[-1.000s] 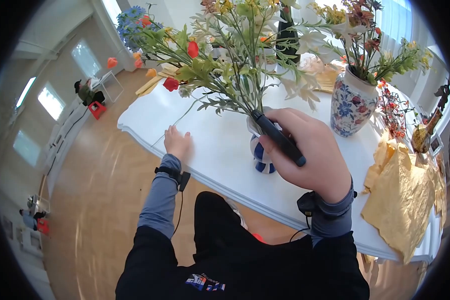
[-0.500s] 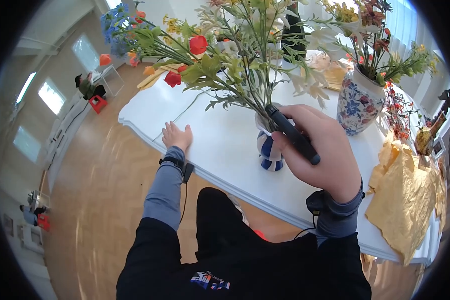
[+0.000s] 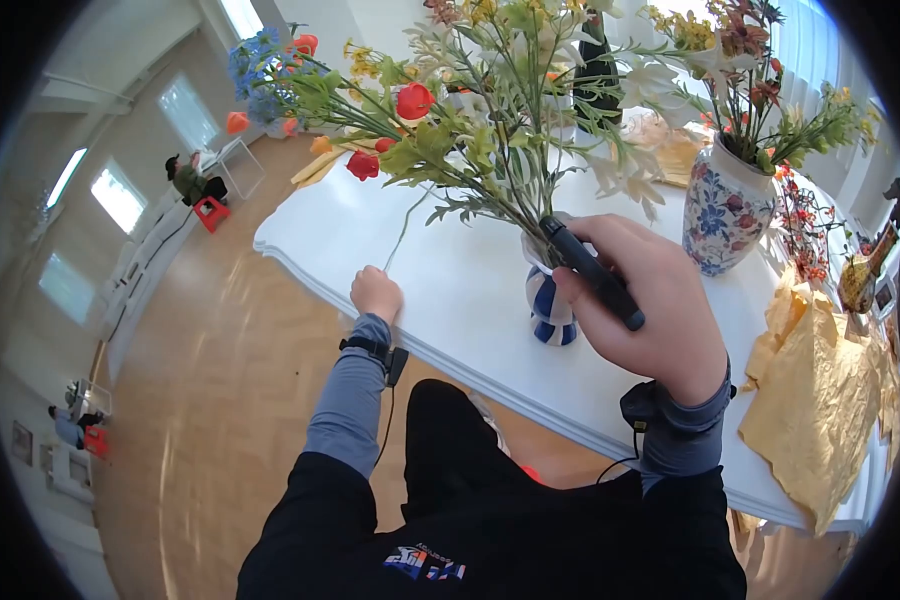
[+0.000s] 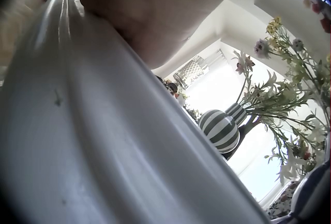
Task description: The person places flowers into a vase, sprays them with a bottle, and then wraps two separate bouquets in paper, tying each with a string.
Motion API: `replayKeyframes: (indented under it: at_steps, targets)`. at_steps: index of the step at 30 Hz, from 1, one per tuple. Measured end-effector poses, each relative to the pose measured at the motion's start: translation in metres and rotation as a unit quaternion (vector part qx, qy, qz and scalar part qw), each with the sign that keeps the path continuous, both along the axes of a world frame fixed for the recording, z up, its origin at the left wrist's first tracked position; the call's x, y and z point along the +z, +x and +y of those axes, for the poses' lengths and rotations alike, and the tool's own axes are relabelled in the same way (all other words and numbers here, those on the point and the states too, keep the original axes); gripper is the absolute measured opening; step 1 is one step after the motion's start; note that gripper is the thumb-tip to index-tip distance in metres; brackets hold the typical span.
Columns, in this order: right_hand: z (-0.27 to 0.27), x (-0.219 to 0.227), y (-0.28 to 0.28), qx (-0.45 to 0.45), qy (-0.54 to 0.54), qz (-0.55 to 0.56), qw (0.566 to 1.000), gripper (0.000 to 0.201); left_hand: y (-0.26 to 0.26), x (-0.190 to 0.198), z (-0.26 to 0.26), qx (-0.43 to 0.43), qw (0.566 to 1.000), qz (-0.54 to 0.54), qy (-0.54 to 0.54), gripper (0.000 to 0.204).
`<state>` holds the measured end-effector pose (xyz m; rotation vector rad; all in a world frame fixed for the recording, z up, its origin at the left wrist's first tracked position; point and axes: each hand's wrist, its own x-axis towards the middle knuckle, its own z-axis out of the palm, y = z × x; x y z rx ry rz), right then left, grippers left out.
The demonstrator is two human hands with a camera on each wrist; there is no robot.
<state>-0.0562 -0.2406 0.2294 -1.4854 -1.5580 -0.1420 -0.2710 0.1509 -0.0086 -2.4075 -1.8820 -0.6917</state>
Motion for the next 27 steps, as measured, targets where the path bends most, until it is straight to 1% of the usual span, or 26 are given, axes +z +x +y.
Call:
replayKeyframes:
  at_steps: [1,3,4,5,6,7,8,9,10,11,12,13,15,16,18,19,21,22,24,25,27]
  targets:
    - [-0.001,0.001,0.001,-0.001,0.003,0.0,1.0,0.02,-0.002,-0.004,-0.005,-0.001,1.0,0.0,0.003,0.025]
    - [-0.004,0.003,0.003,-0.002,0.01,-0.002,1.0,0.02,-0.007,-0.012,-0.017,-0.019,0.994,-0.103,-0.013,0.023]
    - [-0.006,0.003,0.003,-0.006,0.013,-0.001,1.0,0.02,-0.012,-0.016,-0.024,-0.024,0.994,-0.103,-0.01,0.023]
    - [-0.008,0.003,0.004,-0.004,0.018,0.002,1.0,0.02,-0.019,-0.022,-0.03,-0.044,0.976,-0.211,-0.009,0.024]
    - [-0.009,0.003,0.005,-0.001,0.022,0.006,1.0,0.02,-0.026,-0.029,-0.036,-0.064,0.946,-0.317,-0.011,0.024]
    - [-0.009,0.003,0.005,-0.005,0.023,0.006,1.0,0.02,-0.04,-0.042,-0.034,-0.068,0.946,-0.317,-0.011,0.024]
    - [-0.01,0.002,0.004,0.0,0.028,0.009,1.0,0.02,-0.057,-0.059,-0.026,-0.054,0.898,-0.433,-0.049,0.024]
    - [-0.01,0.002,0.005,0.005,0.034,0.012,0.999,0.02,-0.061,-0.059,-0.033,-0.039,0.835,-0.542,-0.087,0.024]
    - [-0.01,0.002,0.005,0.002,0.033,0.011,0.999,0.02,-0.069,-0.061,-0.044,-0.041,0.834,-0.543,-0.089,0.024]
    - [-0.01,0.001,0.006,0.006,0.036,0.01,0.999,0.021,-0.075,-0.032,-0.075,-0.056,0.76,-0.634,-0.129,0.024]
    - [-0.01,0.001,0.006,0.011,0.038,0.009,0.999,0.021,-0.079,-0.006,-0.1,-0.069,0.674,-0.716,-0.166,0.024]
    - [-0.01,0.001,0.006,0.012,0.036,0.008,0.999,0.021,-0.08,0.007,-0.111,-0.067,0.674,-0.717,-0.166,0.024]
    - [-0.011,0.003,0.007,0.002,0.022,0.009,1.0,0.021,-0.084,0.03,-0.127,-0.13,0.705,-0.692,-0.085,0.021]
    - [-0.01,0.003,0.007,0.008,0.021,0.01,1.0,0.021,-0.084,0.043,-0.133,-0.125,0.706,-0.692,-0.082,0.021]
    - [-0.009,0.003,0.006,0.002,0.025,0.025,0.999,0.02,-0.079,0.076,-0.145,-0.189,0.667,-0.72,-0.028,0.018]
    - [-0.01,0.003,0.005,0.004,0.024,0.026,0.999,0.02,-0.076,0.093,-0.152,-0.187,0.668,-0.72,-0.027,0.018]
    - [-0.013,0.005,0.005,0.004,0.025,0.023,0.999,0.021,-0.067,0.124,-0.168,-0.263,0.67,-0.693,-0.038,0.016]
    - [-0.014,0.007,0.004,0.004,0.024,0.023,0.999,0.021,-0.061,0.137,-0.177,-0.262,0.67,-0.693,-0.038,0.016]
    - [-0.017,0.008,0.004,-0.003,0.022,0.03,0.999,0.021,-0.045,0.159,-0.195,-0.347,0.676,-0.65,-0.021,0.017]
    - [-0.017,0.008,0.004,-0.005,0.019,0.029,0.999,0.021,-0.037,0.171,-0.205,-0.346,0.674,-0.652,-0.024,0.017]
    - [-0.017,0.007,0.004,-0.001,0.046,0.019,0.999,0.022,-0.019,0.191,-0.221,-0.397,0.69,-0.605,0.029,0.017]
